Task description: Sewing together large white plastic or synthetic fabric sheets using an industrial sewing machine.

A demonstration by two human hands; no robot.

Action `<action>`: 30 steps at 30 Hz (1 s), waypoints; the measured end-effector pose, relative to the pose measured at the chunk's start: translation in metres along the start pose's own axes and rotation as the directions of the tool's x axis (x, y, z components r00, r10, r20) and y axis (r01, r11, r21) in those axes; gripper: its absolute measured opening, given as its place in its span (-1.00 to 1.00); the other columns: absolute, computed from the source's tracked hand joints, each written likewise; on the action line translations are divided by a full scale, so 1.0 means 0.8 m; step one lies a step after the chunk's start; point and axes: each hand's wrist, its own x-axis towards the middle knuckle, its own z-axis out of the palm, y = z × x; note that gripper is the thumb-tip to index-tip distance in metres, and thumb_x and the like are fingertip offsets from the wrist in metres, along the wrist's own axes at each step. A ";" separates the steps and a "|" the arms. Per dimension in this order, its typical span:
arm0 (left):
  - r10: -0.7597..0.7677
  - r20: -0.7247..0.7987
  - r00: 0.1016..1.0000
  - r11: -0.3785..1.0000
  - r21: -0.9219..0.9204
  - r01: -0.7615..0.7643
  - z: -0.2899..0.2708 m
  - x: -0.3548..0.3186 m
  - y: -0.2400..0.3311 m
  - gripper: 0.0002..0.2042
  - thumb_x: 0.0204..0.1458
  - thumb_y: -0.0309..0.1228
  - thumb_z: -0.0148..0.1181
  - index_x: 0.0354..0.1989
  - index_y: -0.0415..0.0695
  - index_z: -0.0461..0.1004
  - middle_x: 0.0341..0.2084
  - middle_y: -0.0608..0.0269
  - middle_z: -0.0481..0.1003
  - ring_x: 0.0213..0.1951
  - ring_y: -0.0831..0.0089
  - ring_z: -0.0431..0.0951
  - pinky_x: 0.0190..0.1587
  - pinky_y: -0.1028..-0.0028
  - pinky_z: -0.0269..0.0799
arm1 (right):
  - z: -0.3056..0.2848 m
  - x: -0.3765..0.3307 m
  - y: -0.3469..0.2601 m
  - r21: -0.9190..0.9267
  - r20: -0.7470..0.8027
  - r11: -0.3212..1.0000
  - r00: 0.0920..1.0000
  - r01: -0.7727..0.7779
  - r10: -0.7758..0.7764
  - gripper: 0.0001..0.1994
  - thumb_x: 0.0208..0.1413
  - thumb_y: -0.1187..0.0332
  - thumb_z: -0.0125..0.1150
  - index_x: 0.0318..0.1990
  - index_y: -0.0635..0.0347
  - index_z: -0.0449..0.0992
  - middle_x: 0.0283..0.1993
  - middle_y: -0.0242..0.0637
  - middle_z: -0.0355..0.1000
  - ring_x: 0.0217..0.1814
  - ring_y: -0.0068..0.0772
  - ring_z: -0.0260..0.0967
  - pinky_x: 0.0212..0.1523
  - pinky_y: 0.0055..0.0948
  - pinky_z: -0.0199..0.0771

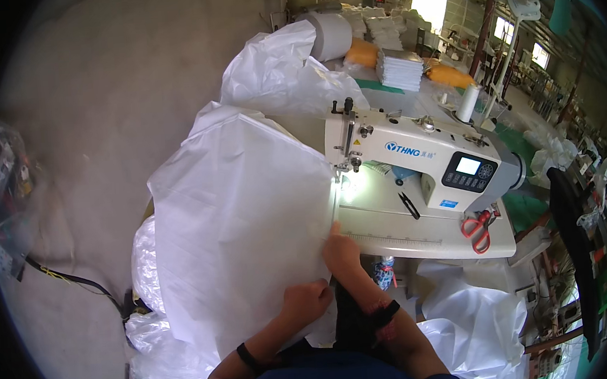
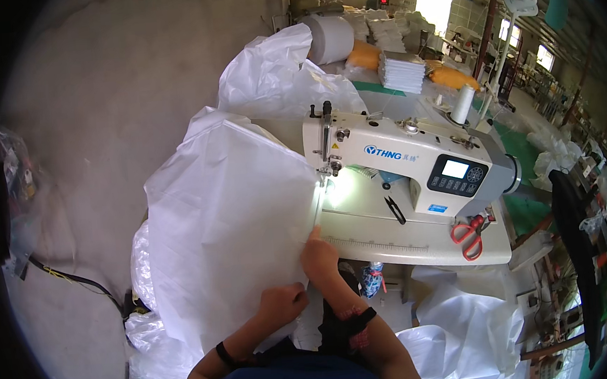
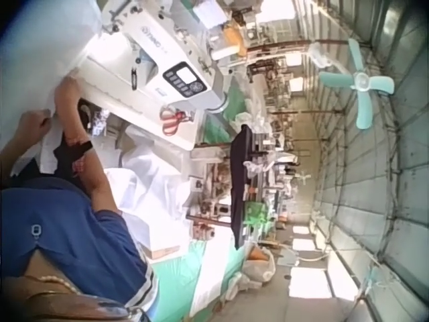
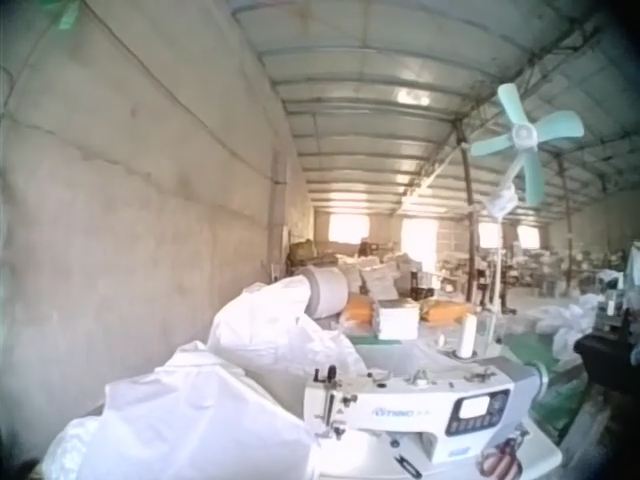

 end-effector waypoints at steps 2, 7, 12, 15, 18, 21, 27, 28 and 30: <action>-0.016 -0.006 1.000 1.000 -0.006 0.016 0.006 0.010 -0.009 -0.85 -0.09 -0.30 0.08 -0.51 -0.09 0.48 -0.67 0.06 0.45 -0.54 0.03 0.49 -0.47 0.17 0.38 | 0.005 0.001 0.002 0.027 -0.022 1.000 1.000 -0.016 0.016 -0.49 0.07 0.36 -0.13 0.19 0.39 0.12 -0.44 0.07 0.47 -0.37 0.03 0.48 -0.32 -0.09 0.47; -0.067 -0.007 0.998 0.993 -0.103 0.066 0.000 0.029 -0.017 -0.84 -0.06 -0.29 0.06 -0.45 -0.10 0.49 -0.63 0.01 0.46 -0.50 0.01 0.49 -0.42 0.14 0.38 | 0.005 -0.005 -0.004 0.036 -0.013 0.999 0.999 -0.034 0.034 -0.51 0.07 0.34 -0.12 0.17 0.34 0.17 -0.45 0.09 0.46 -0.39 0.08 0.47 -0.32 -0.06 0.45; 0.047 -0.088 0.995 0.998 -0.039 -0.050 -0.016 0.030 -0.044 -0.85 -0.03 -0.31 0.06 -0.46 -0.11 0.47 -0.50 0.06 0.48 -0.32 0.12 0.48 -0.29 0.21 0.35 | 0.002 -0.003 -0.004 0.110 -0.058 0.993 0.997 -0.041 0.048 -0.53 0.06 0.33 -0.09 0.14 0.34 0.23 -0.46 0.11 0.44 -0.40 0.12 0.45 -0.31 -0.01 0.43; 0.124 -0.399 0.908 0.858 0.503 0.103 -0.051 0.030 -0.072 -0.82 -0.04 -0.28 0.11 -0.31 -0.06 0.46 -0.24 0.17 0.43 -0.04 0.17 0.34 -0.07 0.16 0.22 | -0.001 0.007 0.001 0.106 -0.039 0.994 0.999 -0.021 0.025 -0.54 0.06 0.34 -0.08 0.13 0.35 0.24 -0.47 0.10 0.45 -0.40 0.10 0.45 -0.31 -0.02 0.44; 0.006 -0.465 0.886 0.814 0.517 0.266 -0.088 0.033 -0.108 -0.59 -0.06 -0.17 0.18 -0.01 0.01 0.40 0.03 0.09 0.28 0.14 0.05 0.17 0.11 -0.09 0.03 | -0.011 0.026 0.001 0.039 -0.019 0.999 1.000 -0.010 0.011 -0.62 0.07 0.36 -0.10 0.03 0.37 0.32 -0.46 0.06 0.46 -0.39 0.07 0.46 -0.30 -0.05 0.45; -0.148 -0.505 0.850 0.787 0.460 0.411 -0.108 0.050 -0.149 -0.49 -0.08 -0.06 0.20 0.09 0.10 0.36 0.15 0.07 0.18 0.24 -0.02 0.04 0.14 -0.18 -0.05 | -0.016 0.047 0.000 -0.037 -0.011 0.999 1.000 0.012 -0.012 -0.72 0.10 0.36 -0.13 -0.14 0.35 0.40 -0.44 0.00 0.48 -0.37 0.03 0.47 -0.31 -0.10 0.46; -0.257 -0.353 0.900 0.794 0.453 0.405 -0.123 0.112 -0.203 -0.51 -0.05 0.03 0.13 0.08 0.18 0.38 0.21 0.17 0.15 0.27 -0.04 0.00 0.12 -0.29 -0.11 | -0.011 0.089 -0.003 -0.021 -0.045 0.999 0.998 -0.036 0.035 -0.70 0.17 0.34 -0.24 -0.29 0.29 0.46 -0.42 -0.05 0.49 -0.33 0.00 0.49 -0.30 -0.14 0.47; -0.258 -0.350 0.900 0.794 0.453 0.404 -0.125 0.123 -0.210 -0.51 -0.05 0.03 0.13 0.08 0.18 0.38 0.21 0.17 0.15 0.27 -0.04 0.00 0.12 -0.29 -0.11 | -0.012 0.095 -0.004 -0.023 -0.045 0.999 0.998 -0.040 0.039 -0.70 0.18 0.34 -0.25 -0.29 0.29 0.46 -0.41 -0.06 0.50 -0.34 -0.01 0.49 -0.30 -0.14 0.46; -0.242 -0.322 0.916 0.793 0.478 0.377 -0.132 0.144 -0.216 -0.53 -0.03 0.06 0.08 0.06 0.19 0.39 0.19 0.15 0.20 0.27 -0.05 0.02 0.11 -0.33 -0.15 | -0.012 0.106 -0.004 -0.022 -0.046 0.999 0.998 -0.047 0.046 -0.69 0.19 0.34 -0.25 -0.29 0.28 0.47 -0.41 -0.06 0.50 -0.34 -0.02 0.49 -0.29 -0.14 0.46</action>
